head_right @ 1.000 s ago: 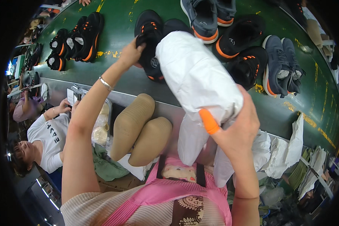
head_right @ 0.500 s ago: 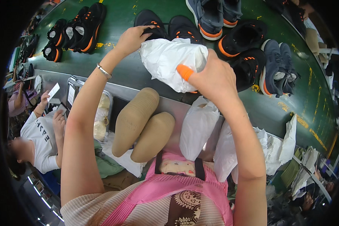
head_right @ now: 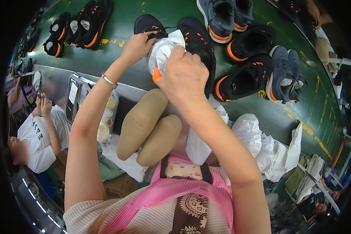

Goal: The person repeatedly takes black and orange sneakers from a conveyor belt, inserts white tissue paper into each shoe, and places the stuffed shoes back onto the belt. The person handles the shoes one at a time in a continuous loop.

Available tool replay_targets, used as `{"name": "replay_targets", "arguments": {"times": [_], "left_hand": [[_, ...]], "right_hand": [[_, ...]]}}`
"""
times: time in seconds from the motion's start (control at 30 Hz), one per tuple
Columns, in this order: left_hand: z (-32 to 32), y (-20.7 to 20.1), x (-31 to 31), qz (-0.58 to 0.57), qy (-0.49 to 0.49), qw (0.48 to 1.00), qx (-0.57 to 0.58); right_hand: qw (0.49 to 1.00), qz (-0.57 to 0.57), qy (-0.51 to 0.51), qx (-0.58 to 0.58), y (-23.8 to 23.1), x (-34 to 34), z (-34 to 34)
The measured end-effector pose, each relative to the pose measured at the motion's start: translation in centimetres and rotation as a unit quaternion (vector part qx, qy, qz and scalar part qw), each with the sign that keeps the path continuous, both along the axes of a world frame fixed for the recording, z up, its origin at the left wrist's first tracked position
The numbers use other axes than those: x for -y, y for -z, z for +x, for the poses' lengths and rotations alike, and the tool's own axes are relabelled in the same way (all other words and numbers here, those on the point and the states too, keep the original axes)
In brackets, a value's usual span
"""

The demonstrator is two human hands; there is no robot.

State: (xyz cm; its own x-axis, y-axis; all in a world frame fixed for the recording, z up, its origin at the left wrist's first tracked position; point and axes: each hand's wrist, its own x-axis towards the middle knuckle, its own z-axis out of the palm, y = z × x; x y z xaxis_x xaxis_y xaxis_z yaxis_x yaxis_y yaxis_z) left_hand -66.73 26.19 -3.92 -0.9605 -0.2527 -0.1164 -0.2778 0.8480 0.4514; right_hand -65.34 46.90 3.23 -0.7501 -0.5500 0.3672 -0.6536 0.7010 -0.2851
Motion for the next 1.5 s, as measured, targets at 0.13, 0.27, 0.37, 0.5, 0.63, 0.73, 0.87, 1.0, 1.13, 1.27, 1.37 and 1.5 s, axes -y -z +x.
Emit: {"name": "replay_targets", "arguments": {"times": [0.13,0.27,0.37,0.5,0.63,0.73,0.87,1.0,1.13,1.27,1.37,1.5], "left_hand": [[0.4,0.0,0.7,-0.025,0.027,0.996,-0.080],[-0.3,-7.9,-0.6,0.417,0.128,0.896,-0.091],[1.1,-10.3,-2.6,0.570,0.088,0.801,0.159],[2.7,-7.5,-1.5,0.580,-0.112,0.787,0.177],[4.3,-1.8,1.5,0.622,-0.173,0.757,0.098],[3.5,-3.0,0.4,0.381,-0.160,0.894,0.175],[2.7,-1.3,-0.8,-0.154,-0.059,0.985,-0.057],[0.6,-0.4,-1.0,-0.228,0.047,0.972,-0.019],[1.6,-0.4,-0.4,-0.161,0.008,0.986,-0.040],[2.6,-0.1,-0.4,-0.124,-0.016,0.990,-0.062],[2.6,0.9,0.2,-0.096,-0.012,0.990,-0.105],[2.5,1.5,1.2,-0.179,-0.045,0.980,-0.076]], "right_hand": [[0.984,0.091,0.012,0.152,-2.5,-1.4,-2.5],[0.933,-0.060,-0.112,0.336,-6.7,-7.4,-3.8],[0.890,-0.161,-0.142,0.404,-6.7,-9.3,-4.6],[0.813,-0.222,-0.048,0.536,-3.7,-9.5,-6.3],[0.876,-0.162,0.035,0.454,-0.7,-8.4,-6.0],[0.935,-0.045,0.085,0.342,-0.7,-7.0,-4.8],[0.974,0.045,0.102,0.195,-3.1,-3.7,-1.6],[0.984,0.037,0.104,0.139,-1.9,-1.8,-0.4],[0.996,0.002,0.074,0.055,0.0,0.1,-0.5],[0.995,-0.089,0.025,-0.042,2.2,2.4,-1.3],[0.996,-0.073,0.021,-0.038,1.9,3.1,-2.7],[0.995,0.035,0.007,0.096,-1.4,3.4,-5.1]]}}
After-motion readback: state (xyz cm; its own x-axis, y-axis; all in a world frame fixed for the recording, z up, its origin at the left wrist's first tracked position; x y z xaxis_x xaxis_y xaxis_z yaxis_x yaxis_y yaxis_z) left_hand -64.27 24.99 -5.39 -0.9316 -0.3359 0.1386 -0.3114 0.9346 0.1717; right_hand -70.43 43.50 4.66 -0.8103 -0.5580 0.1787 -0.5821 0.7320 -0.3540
